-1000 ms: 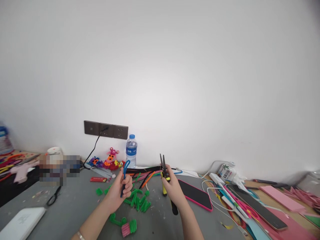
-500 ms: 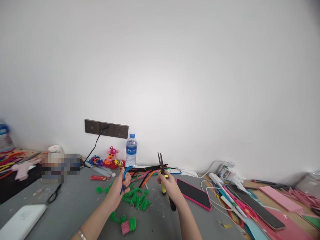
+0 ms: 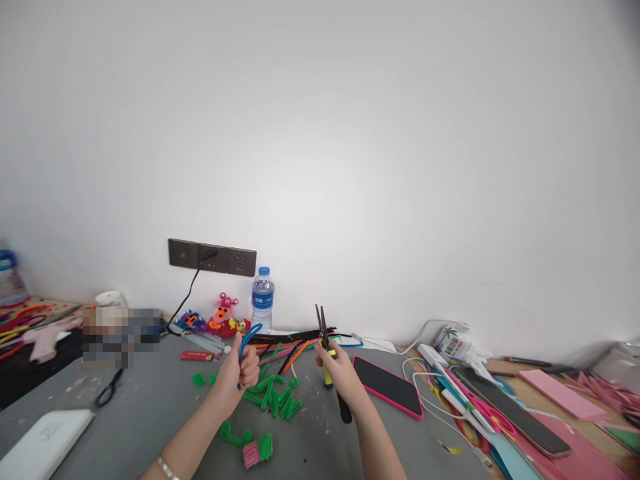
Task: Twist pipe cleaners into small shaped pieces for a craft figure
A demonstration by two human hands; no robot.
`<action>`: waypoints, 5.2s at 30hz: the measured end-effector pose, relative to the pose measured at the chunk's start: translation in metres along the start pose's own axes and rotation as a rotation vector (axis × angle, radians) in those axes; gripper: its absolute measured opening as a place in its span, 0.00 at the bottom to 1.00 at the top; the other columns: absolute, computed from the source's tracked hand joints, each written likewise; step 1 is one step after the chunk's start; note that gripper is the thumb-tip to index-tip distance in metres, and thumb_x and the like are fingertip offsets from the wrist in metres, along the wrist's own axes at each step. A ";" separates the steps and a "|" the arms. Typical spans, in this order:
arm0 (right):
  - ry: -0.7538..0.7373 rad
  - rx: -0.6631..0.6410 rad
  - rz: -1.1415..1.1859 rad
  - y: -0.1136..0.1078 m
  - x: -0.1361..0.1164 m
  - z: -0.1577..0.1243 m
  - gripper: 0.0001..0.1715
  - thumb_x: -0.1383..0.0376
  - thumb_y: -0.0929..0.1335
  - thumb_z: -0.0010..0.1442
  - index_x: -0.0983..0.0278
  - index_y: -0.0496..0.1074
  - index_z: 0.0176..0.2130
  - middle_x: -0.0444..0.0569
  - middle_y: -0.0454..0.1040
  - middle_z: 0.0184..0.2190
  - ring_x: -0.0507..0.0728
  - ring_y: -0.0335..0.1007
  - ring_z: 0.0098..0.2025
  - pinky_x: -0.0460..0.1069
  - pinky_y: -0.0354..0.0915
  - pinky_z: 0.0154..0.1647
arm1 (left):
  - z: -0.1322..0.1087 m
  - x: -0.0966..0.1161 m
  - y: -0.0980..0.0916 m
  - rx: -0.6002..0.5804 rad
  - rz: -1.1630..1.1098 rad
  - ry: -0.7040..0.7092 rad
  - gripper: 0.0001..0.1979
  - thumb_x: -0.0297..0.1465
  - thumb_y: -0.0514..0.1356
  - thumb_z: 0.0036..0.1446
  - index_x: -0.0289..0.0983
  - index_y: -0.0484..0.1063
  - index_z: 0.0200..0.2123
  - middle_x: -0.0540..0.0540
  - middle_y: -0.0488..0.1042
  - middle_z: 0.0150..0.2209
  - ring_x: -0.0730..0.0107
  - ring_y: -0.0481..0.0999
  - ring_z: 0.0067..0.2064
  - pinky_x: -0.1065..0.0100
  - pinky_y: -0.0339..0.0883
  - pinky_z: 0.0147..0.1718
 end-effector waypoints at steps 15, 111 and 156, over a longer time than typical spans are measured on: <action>0.361 -0.998 0.671 0.062 -0.048 -0.071 0.32 0.43 0.65 0.54 0.71 0.73 0.37 0.49 0.71 0.26 0.60 0.73 0.32 0.53 0.62 0.41 | 0.005 -0.006 -0.004 -0.053 -0.005 -0.014 0.27 0.53 0.54 0.55 0.37 0.62 0.18 0.61 0.44 0.10 0.82 0.36 0.13 0.76 0.36 0.11; -0.313 -0.338 -0.029 0.055 -0.033 -0.032 0.20 0.51 0.60 0.64 0.61 0.61 0.28 0.38 0.57 0.19 0.50 0.52 0.21 0.46 0.51 0.23 | -0.027 0.000 0.029 -0.274 1.688 0.451 0.17 0.37 0.44 0.66 0.41 0.72 0.38 0.47 0.76 0.31 0.61 0.75 0.32 0.70 0.60 0.29; -0.160 0.375 0.462 -0.045 0.022 0.012 0.23 0.58 0.74 0.44 0.61 0.69 0.40 0.37 0.62 0.19 0.50 0.55 0.20 0.46 0.53 0.21 | -0.020 0.015 0.023 -0.028 1.514 0.440 0.15 0.37 0.47 0.63 0.41 0.70 0.44 0.52 0.71 0.23 0.67 0.70 0.25 0.72 0.56 0.24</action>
Point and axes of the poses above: each hand's wrist, its own z-axis towards the middle knuckle, its own y-axis out of the palm, x = y × z, the point moved 5 cm from there along z, towards the middle knuckle
